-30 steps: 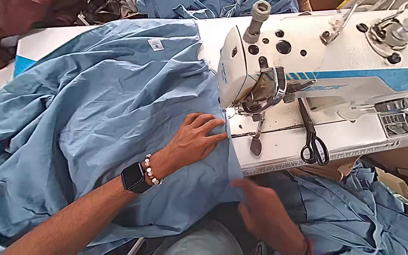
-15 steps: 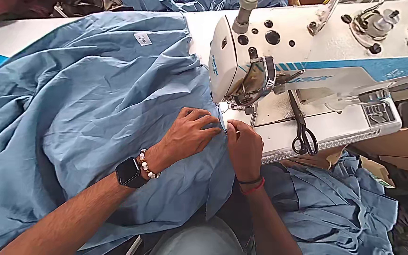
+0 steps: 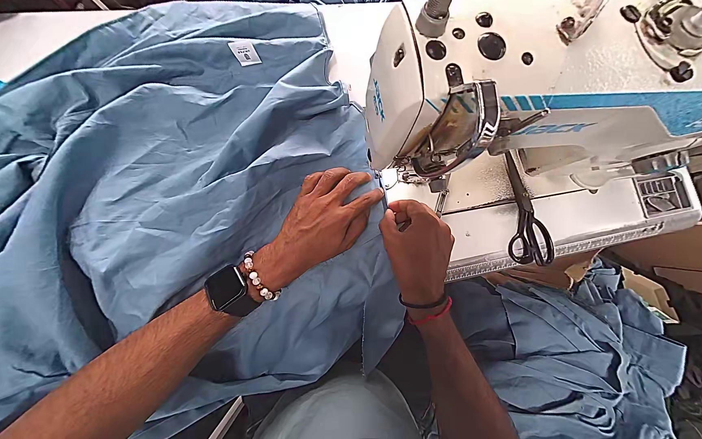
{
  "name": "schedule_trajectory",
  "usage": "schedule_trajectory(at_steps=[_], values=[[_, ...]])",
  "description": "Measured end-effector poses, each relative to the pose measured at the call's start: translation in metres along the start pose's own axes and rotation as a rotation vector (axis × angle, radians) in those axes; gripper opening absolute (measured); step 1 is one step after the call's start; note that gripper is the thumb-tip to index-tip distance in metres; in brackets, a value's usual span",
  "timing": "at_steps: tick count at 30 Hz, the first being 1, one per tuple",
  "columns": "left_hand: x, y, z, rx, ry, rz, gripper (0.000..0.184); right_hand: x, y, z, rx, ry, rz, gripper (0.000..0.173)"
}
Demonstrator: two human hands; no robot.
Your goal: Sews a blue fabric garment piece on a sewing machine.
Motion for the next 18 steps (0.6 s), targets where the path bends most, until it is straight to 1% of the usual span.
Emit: schedule_trajectory(at_steps=[3,5,8,10,12,13,15,16,18], values=[[0.004,0.0,0.006,0.049,0.05,-0.051,0.048,0.001,-0.006,-0.001,-0.018,-0.024,-0.044,0.012],[0.004,0.001,0.006,0.041,0.071,-0.052,0.05,0.006,-0.01,-0.001,-0.04,-0.096,-0.095,0.014],[-0.001,-0.001,0.003,0.016,0.03,0.021,0.046,0.017,-0.017,0.0,-0.047,-0.164,-0.2,0.015],[-0.005,-0.002,0.004,0.022,-0.018,0.095,0.043,0.021,-0.024,0.003,-0.024,-0.149,-0.292,0.018],[-0.007,-0.003,0.003,0.028,-0.049,0.134,0.042,0.019,-0.035,0.003,-0.004,-0.118,-0.361,0.023],[-0.009,-0.004,0.002,0.02,-0.069,0.154,0.04,0.017,-0.043,-0.001,-0.021,-0.09,-0.376,0.024],[-0.013,-0.009,0.001,0.014,-0.105,0.195,0.038,0.011,-0.069,-0.012,-0.118,-0.013,-0.374,0.021],[-0.014,-0.011,0.001,0.021,-0.11,0.203,0.039,0.007,-0.086,-0.014,-0.157,0.024,-0.363,0.024],[-0.015,-0.014,0.001,0.031,-0.107,0.201,0.038,0.0,-0.122,-0.004,-0.126,0.043,-0.32,0.033]])
Point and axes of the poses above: each hand's wrist, its own y-axis towards the middle knuckle, its own z-axis out of the palm, x = y × z, the point moved 8 cm from there along y, towards the middle knuckle, and after that the axes turned 4 degrees about -z, right-handed, at the moved point
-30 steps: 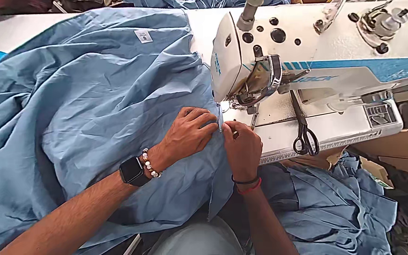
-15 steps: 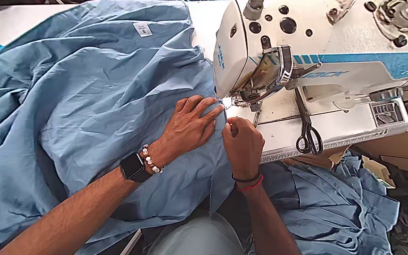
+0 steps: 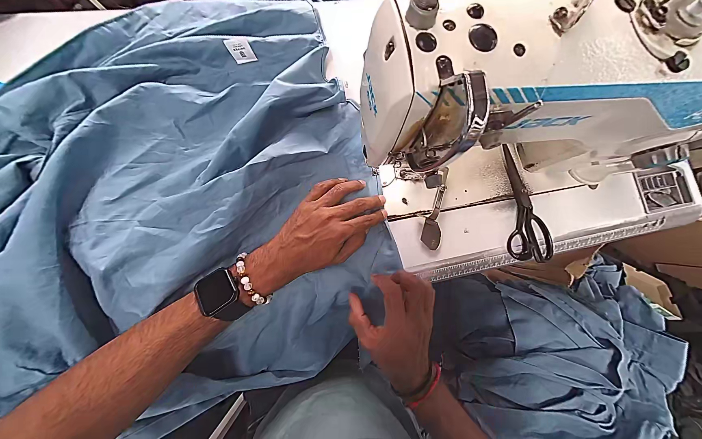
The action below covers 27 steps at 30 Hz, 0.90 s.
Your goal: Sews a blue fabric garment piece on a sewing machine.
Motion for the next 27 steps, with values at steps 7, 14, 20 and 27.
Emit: schedule_trajectory(at_steps=[7,14,20,27], values=[[0.002,-0.001,0.001,0.011,0.052,-0.045,0.039,-0.054,-0.011,-0.051,0.036,-0.13,0.181,0.011],[0.0,-0.002,0.001,0.009,0.022,-0.02,0.039,-0.04,0.048,-0.047,0.336,-0.021,0.119,0.022],[0.004,0.0,0.0,0.01,0.036,-0.042,0.039,-0.038,0.073,0.009,0.052,-0.086,-0.009,0.022],[0.002,-0.002,0.0,0.033,0.015,-0.013,0.036,-0.024,0.059,0.008,0.169,-0.239,-0.164,0.034]])
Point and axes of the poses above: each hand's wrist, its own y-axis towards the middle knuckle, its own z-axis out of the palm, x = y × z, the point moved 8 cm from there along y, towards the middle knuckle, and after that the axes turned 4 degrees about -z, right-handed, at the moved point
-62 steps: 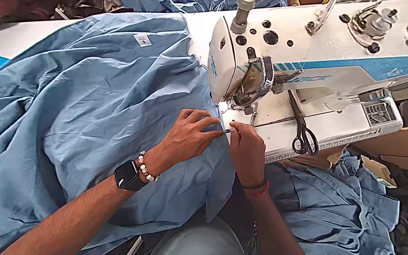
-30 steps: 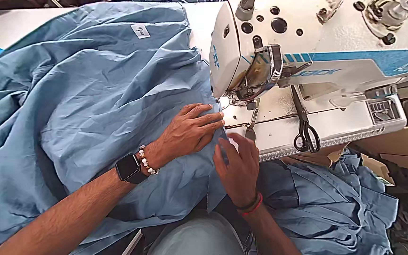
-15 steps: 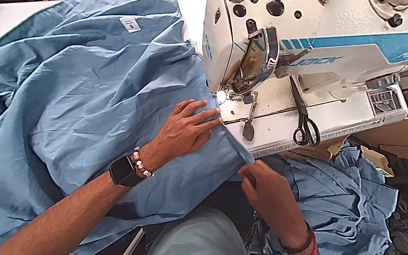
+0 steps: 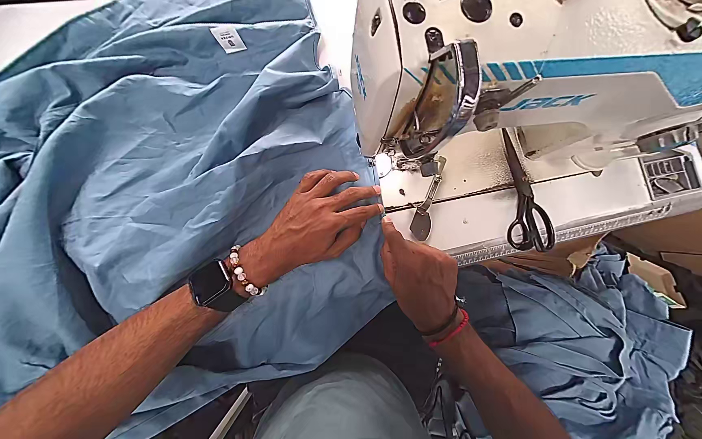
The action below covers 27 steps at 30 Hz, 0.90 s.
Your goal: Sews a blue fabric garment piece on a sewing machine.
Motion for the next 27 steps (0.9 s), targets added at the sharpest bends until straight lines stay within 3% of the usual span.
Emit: schedule_trajectory(at_steps=[9,16,18,20,22,24,26,27], values=[[0.026,0.019,-0.007,-0.049,0.065,-0.013,0.037,-0.007,0.036,0.004,0.076,-0.085,0.041,0.04],[0.065,0.042,-0.022,-0.049,0.075,0.168,0.032,-0.004,0.069,0.013,0.084,-0.125,0.091,0.039],[0.066,0.042,-0.026,-0.048,0.13,0.146,0.031,0.0,0.073,0.016,0.087,-0.146,0.097,0.04],[0.043,0.027,-0.034,0.002,0.228,-0.032,0.029,0.003,0.076,0.019,0.053,-0.144,0.084,0.04],[0.009,-0.001,-0.036,0.125,0.309,-0.378,0.034,0.002,0.07,0.02,-0.038,-0.109,0.093,0.036],[-0.021,-0.044,-0.028,0.186,0.34,-0.635,0.055,0.0,0.066,0.019,-0.097,-0.078,0.114,0.032],[-0.024,-0.086,-0.011,0.196,0.253,-0.726,0.083,-0.004,0.066,0.018,-0.107,-0.09,0.161,0.029],[-0.012,-0.098,-0.008,0.158,0.226,-0.702,0.087,-0.007,0.066,0.018,-0.094,-0.098,0.191,0.027]])
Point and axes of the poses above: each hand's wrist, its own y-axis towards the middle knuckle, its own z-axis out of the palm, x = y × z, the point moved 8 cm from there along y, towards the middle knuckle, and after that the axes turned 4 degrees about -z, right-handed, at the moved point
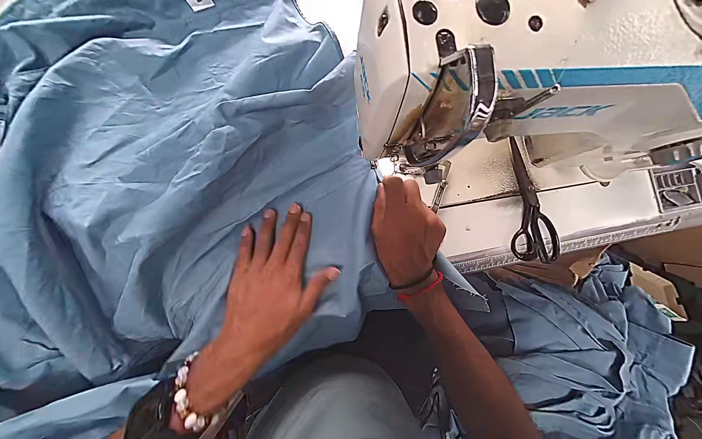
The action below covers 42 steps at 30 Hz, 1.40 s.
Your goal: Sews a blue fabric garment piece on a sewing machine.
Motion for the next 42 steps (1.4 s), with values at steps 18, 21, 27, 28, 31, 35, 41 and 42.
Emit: schedule_trajectory(at_steps=[18,21,27,28,31,35,41,42], values=[[0.041,0.044,-0.075,-0.081,0.08,-0.003,0.055,0.007,-0.007,0.0,0.151,-0.03,-0.013,0.044],[0.073,0.027,-0.039,-0.024,0.107,-0.133,0.084,0.009,-0.008,0.001,0.133,-0.028,-0.018,0.048],[0.111,0.067,-0.041,0.09,0.224,0.105,0.081,0.009,-0.04,0.0,0.05,-0.014,-0.045,0.043],[0.089,0.073,-0.053,0.064,0.17,0.134,0.072,0.009,-0.04,0.0,0.051,-0.017,-0.044,0.044],[0.003,0.09,-0.075,-0.162,-0.35,0.181,0.031,0.007,-0.033,-0.004,0.113,0.087,-0.053,0.043],[-0.056,0.102,-0.022,-0.238,-0.355,0.34,0.035,-0.044,-0.015,-0.041,0.011,0.276,0.038,0.022],[-0.042,0.106,-0.014,-0.208,-0.245,0.551,0.041,-0.077,-0.001,-0.02,0.092,0.286,-0.031,0.027],[-0.042,0.106,-0.014,-0.2,-0.253,0.556,0.041,-0.065,0.001,-0.015,0.069,0.279,-0.057,0.025]])
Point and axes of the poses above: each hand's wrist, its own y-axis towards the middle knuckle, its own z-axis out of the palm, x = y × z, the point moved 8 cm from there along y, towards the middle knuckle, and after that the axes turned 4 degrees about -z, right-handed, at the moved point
